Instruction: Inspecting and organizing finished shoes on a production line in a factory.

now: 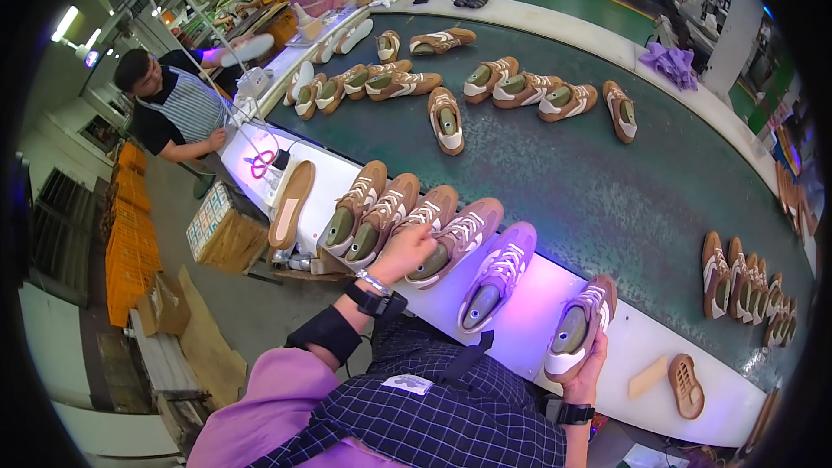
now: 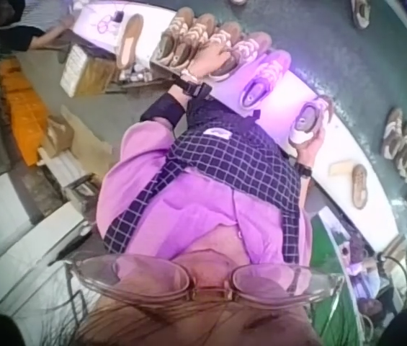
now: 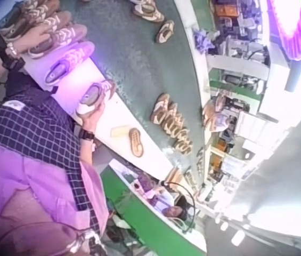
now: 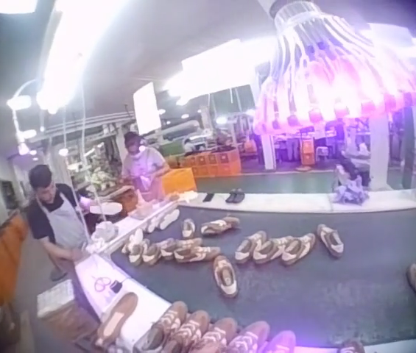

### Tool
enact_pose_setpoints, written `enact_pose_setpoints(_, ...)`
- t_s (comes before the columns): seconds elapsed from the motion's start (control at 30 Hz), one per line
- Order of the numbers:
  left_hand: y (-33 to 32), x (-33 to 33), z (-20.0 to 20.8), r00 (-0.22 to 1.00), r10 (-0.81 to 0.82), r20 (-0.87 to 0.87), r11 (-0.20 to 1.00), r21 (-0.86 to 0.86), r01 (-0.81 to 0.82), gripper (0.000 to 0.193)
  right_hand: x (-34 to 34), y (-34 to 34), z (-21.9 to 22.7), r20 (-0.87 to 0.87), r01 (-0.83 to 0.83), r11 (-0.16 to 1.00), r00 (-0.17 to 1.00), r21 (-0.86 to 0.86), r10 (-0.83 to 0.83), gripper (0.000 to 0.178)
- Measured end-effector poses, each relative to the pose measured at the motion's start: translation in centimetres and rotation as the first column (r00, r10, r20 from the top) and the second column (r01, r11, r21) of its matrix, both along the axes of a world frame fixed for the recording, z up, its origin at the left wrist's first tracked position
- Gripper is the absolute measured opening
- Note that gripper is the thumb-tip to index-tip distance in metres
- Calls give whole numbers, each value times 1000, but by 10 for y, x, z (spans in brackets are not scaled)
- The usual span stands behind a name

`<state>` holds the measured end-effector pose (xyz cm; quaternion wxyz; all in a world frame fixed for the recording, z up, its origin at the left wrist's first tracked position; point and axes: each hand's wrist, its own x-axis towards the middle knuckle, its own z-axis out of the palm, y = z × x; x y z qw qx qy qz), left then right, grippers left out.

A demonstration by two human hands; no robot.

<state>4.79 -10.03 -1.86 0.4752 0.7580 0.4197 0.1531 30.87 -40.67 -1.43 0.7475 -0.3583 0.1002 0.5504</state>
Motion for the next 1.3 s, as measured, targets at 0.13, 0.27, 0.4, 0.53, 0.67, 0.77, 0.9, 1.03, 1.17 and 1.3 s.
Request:
enact_pose_setpoints(0.13, -32, 19, -17, 975, 118, -190, 857, 516, -3, 56, -4, 2, -5, 26, 35, 999, 999, 1, -35, 48)
enact_pose_setpoints(0.27, -57, 32, 4, 950, 196, -245, 892, 446, -69, 69, -7, 1, -5, 53, 31, 998, 998, 48, -33, 48)
enact_pose_setpoints(0.4, -65, 33, 11, 935, 168, -313, 886, 463, -4, 67, -13, 4, 2, 57, 31, 998, 998, 57, -34, 49)
enact_pose_setpoints(0.53, -65, 28, 2, 945, 194, -264, 863, 504, -37, 73, -18, 10, 9, 65, 58, 998, 996, 21, -59, 49)
enact_pose_setpoints(0.67, -69, 25, 1, 952, 203, -231, 892, 444, -82, 69, -20, 11, 15, 66, 39, 998, 997, 43, -41, 49)
enact_pose_setpoints(0.77, -62, 11, 11, 947, 297, -119, 796, 578, -177, 63, -18, 7, 11, 72, 52, 999, 996, 10, -52, 50)
enact_pose_setpoints(0.9, -33, -24, 12, 859, 461, -220, 779, 565, -273, 60, -17, 4, 10, 76, 28, 1000, 997, 1, -28, 49)
enact_pose_setpoints(1.03, -27, -31, 13, 846, 371, -383, 893, 398, -212, 60, -21, 8, 15, 79, 29, 999, 996, -25, -26, 49)
enact_pose_setpoints(1.17, -34, -36, -11, 861, 347, -373, 922, 304, -240, 64, -21, 9, 14, 66, 7, 1000, 998, -5, -7, 49)
enact_pose_setpoints(1.3, -29, -40, -16, 916, 367, -162, 927, -25, -375, 79, -15, 5, 10, 85, -4, 1000, 996, 5, 3, 50)
